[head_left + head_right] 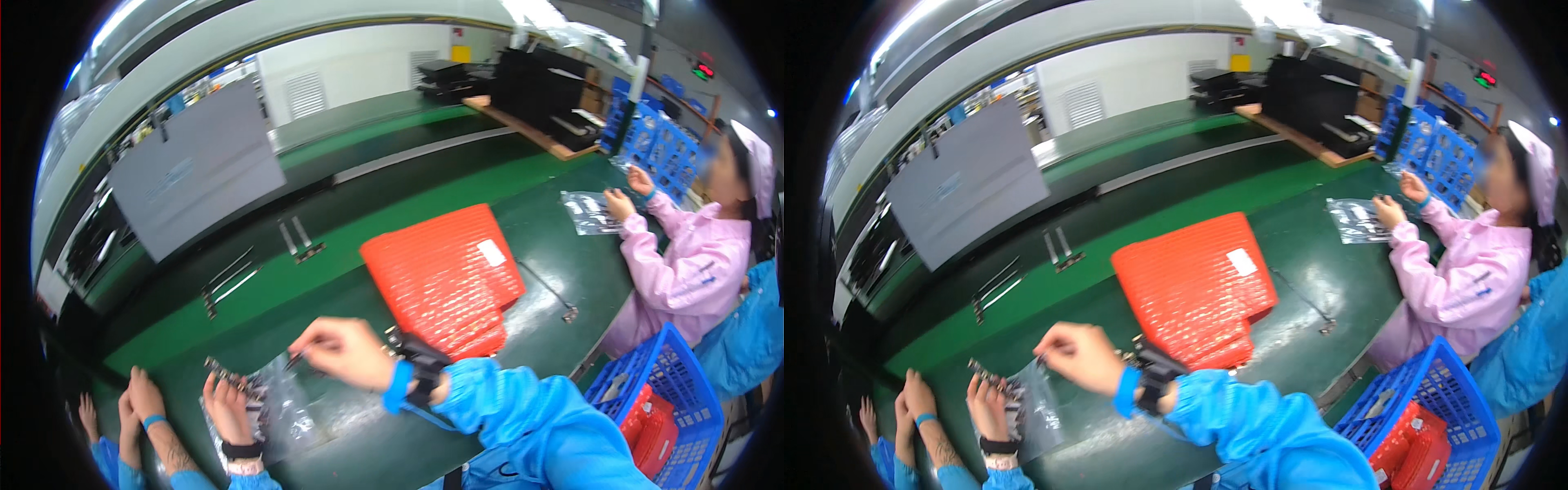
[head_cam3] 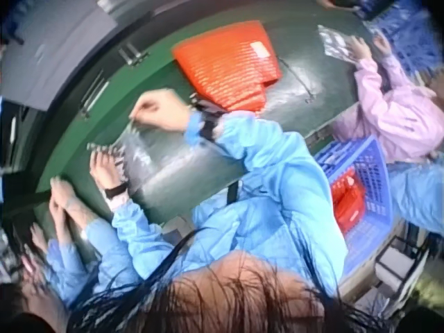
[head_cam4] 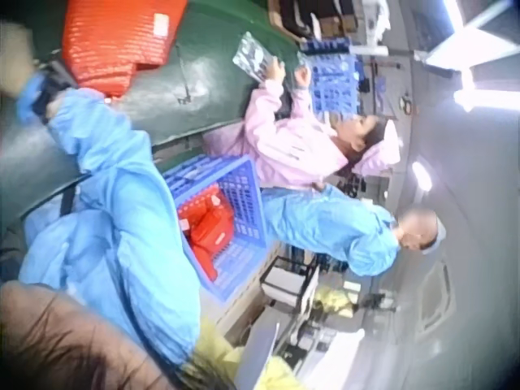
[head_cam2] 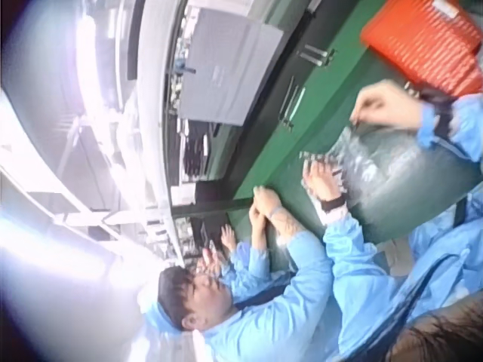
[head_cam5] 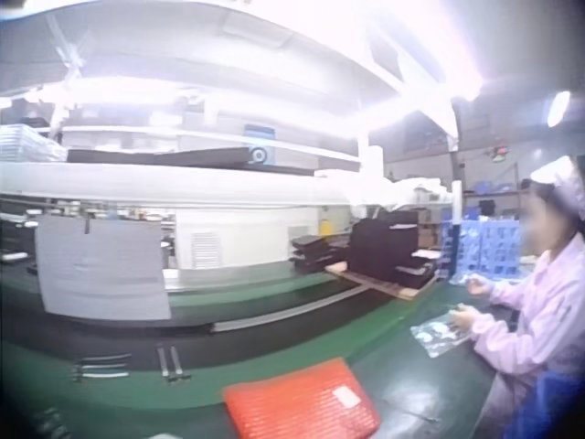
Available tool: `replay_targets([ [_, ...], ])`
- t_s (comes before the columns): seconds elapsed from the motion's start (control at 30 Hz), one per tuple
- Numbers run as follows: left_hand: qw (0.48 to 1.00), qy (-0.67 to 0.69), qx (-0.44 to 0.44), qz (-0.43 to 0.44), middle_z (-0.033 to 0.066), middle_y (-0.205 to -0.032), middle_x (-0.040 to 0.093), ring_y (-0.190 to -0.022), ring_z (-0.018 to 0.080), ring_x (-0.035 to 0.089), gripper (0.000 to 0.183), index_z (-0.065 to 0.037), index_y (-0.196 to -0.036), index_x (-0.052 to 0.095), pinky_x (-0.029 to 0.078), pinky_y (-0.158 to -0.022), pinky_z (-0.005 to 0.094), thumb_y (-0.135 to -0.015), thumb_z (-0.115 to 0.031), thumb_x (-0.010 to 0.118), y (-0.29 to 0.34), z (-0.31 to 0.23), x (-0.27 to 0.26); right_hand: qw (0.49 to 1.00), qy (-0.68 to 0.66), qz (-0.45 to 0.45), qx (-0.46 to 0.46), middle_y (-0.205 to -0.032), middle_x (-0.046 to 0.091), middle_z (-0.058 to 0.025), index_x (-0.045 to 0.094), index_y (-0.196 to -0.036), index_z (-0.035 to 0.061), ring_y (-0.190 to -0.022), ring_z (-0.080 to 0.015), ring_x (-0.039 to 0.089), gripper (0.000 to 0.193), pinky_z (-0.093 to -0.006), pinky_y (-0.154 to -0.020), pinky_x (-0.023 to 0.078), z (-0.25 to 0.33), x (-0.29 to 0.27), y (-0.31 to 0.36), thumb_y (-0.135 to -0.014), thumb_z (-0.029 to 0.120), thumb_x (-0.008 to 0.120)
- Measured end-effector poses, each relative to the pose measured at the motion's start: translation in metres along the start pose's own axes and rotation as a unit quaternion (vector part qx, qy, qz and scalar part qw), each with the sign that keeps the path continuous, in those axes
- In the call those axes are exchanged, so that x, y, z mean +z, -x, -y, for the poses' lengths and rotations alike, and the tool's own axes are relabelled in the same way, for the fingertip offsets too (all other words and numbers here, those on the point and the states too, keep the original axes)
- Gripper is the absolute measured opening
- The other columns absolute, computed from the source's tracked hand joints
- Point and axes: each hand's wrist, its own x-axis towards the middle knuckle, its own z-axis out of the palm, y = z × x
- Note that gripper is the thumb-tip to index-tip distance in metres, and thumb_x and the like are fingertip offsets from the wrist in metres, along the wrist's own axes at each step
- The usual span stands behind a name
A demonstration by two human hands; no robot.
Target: The person attaches ribbon cables and small connectors to electronic circuit boards by hand.
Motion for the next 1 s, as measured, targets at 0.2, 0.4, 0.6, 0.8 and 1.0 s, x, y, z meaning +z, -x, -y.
replay_targets([
  [0.2,0.99,0.02,-0.03,0.134,0.0098,-0.098,0.054,-0.089,0.0226,0.056,0.044,-0.007,-0.121,0.039,0.047,-0.078,0.0355,-0.08,0.003,0.051,0.034,-0.007,0.072,0.998,-0.059,-0.005,-0.022,-0.09,0.061,-0.0114,0.053,-0.096,-0.0029,-0.084,-0.0199,0.063,0.012,-0.0289,-0.076,0.052,0.028,-0.053,0.014,-0.088,0.005,0.051],
  [0.4,0.978,0.007,-0.108,0.177,0.0168,-0.113,0.05,-0.09,0.0212,0.056,0.05,-0.009,-0.119,0.032,0.046,-0.083,0.0333,-0.078,0.01,0.053,0.067,0.0,0.137,0.997,-0.053,-0.031,-0.037,-0.106,0.058,-0.0167,0.057,-0.091,-0.0033,-0.1,-0.0228,0.057,0.009,-0.035,-0.086,0.048,0.036,-0.084,0.026,-0.084,0.001,0.053],
  [0.6,0.966,-0.009,-0.126,0.224,0.0146,-0.107,0.053,-0.091,0.0191,0.057,0.026,-0.003,-0.1,0.043,0.047,-0.083,0.0324,-0.079,0.012,0.049,0.074,0.027,0.143,0.974,-0.179,0.04,-0.133,-0.098,0.061,-0.0235,0.05,-0.079,0.0002,-0.093,-0.0337,0.06,0.009,-0.0446,-0.089,0.044,0.022,-0.118,0.037,-0.08,0.006,0.056],
  [0.8,0.961,-0.079,-0.109,0.241,0.0115,-0.1,0.053,-0.089,0.0227,0.061,0.02,0.004,-0.098,0.048,0.049,-0.082,0.0329,-0.08,0.012,0.05,0.083,0.029,0.141,0.967,-0.247,0.059,0.035,-0.079,0.059,-0.0114,0.047,-0.094,-0.0005,-0.082,-0.033,0.063,0.012,-0.0419,-0.08,0.049,0.02,-0.102,0.045,-0.086,0.007,0.05],
  [1.0,0.955,-0.067,-0.129,0.257,0.0131,-0.102,0.051,-0.086,0.0217,0.061,0.052,-0.004,-0.123,0.028,0.051,-0.077,0.0328,-0.078,0.013,0.048,0.084,0.031,0.15,0.983,-0.04,0.067,0.165,-0.077,0.06,-0.0096,0.039,-0.119,-0.0012,-0.062,-0.0114,0.057,0.034,-0.0229,-0.057,0.046,0.011,-0.071,0.053,-0.086,-0.002,0.048],
])
